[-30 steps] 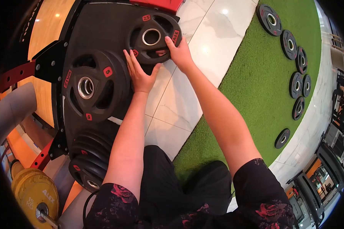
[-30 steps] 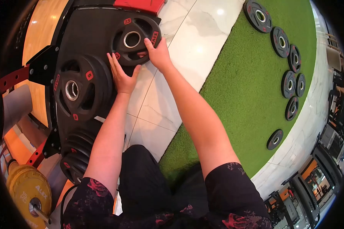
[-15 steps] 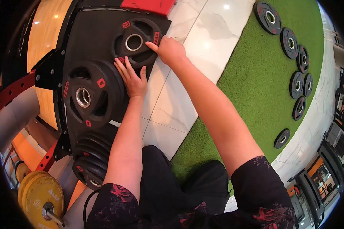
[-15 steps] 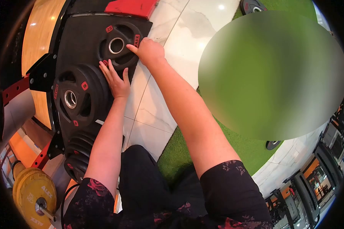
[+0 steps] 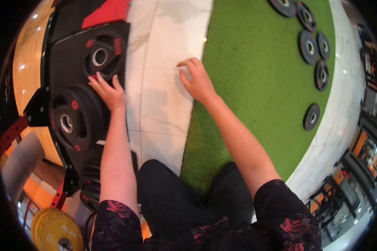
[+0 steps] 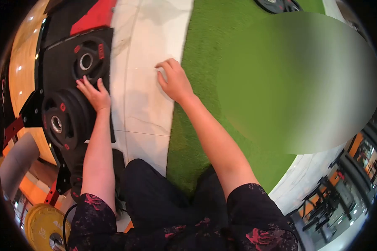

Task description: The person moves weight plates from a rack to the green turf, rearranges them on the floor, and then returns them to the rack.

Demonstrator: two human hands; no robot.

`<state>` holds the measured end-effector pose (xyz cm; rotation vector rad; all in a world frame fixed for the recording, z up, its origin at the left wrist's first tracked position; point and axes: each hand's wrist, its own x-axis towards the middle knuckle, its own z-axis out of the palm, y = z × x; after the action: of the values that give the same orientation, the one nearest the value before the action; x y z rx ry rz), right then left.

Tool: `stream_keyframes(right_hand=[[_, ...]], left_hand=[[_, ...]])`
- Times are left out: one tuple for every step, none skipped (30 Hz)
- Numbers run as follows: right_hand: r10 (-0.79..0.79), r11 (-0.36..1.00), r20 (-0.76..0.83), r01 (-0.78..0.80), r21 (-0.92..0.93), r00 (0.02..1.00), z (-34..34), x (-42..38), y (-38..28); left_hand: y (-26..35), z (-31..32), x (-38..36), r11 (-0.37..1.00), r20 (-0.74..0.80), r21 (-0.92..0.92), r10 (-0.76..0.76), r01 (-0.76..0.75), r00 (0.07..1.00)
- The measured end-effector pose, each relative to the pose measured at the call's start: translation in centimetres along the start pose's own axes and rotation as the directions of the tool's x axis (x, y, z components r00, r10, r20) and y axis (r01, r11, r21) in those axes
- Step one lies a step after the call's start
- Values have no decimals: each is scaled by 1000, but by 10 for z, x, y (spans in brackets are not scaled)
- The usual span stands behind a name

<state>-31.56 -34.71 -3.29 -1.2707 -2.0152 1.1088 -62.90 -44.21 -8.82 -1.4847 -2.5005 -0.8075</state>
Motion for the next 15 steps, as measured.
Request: stream_keyframes(right_hand=[[39, 999, -51, -40, -28, 998, -20, -22, 16], [54, 997, -87, -58, -47, 995, -41, -46, 31], [97, 987, -129, -113, -117, 987, -64, -72, 46], [142, 967, -181, -175, -183, 973, -88, -101, 61], [166, 940, -190, -214, -267, 968, -111, -129, 78], [180, 929, -246, -247, -276, 952, -133, -153, 92], [208, 882, -294, -309, -356, 933, -151, -180, 102], [232, 826, -333, -366, -429, 914, -166, -207, 111], [264, 771, -366, -424, -476, 892, -181, -231, 119], [274, 760, -396, -450, -469, 876, -193, -251, 126], [305, 743, -427, -493, -452, 852, -205, -270, 132], [335, 728, -454, -533, -432, 826, -214, -289, 139], [404, 679, -583, -658, -325, 705, -236, -322, 155], [403, 676, -600, -667, -314, 691, -248, -341, 171], [471, 651, -695, -746, -142, 543, -260, -359, 187]], left_hand=[[-6, 3, -1, 999, -6, 31, 23, -23, 1000], [-10, 6, -1, 997, -10, 55, 51, -50, 999], [-12, 7, -2, 993, -11, 100, 62, -61, 998], [-8, 7, -3, 987, -11, 139, 80, -78, 997], [-3, 4, -6, 991, -21, 129, 49, -46, 999], [9, 7, -7, 992, -37, 122, 18, -13, 999], [32, 22, -20, 959, -101, 282, 13, 16, 995], [55, 41, -33, 966, -88, 256, 45, -21, 995], [101, 56, -50, 986, 7, 44, 160, -160, 987], [152, 66, -69, 946, 79, -177, 288, -271, 954], [213, 70, -91, 923, 164, -269, 327, -276, 931], [277, 69, -114, 899, 189, -350, 343, -263, 920], [375, 59, -153, 804, 389, -557, 473, -207, 791], [417, 62, -176, 758, 422, -607, 563, -241, 710], [453, 59, -195, 721, 440, -627, 641, -296, 630]])
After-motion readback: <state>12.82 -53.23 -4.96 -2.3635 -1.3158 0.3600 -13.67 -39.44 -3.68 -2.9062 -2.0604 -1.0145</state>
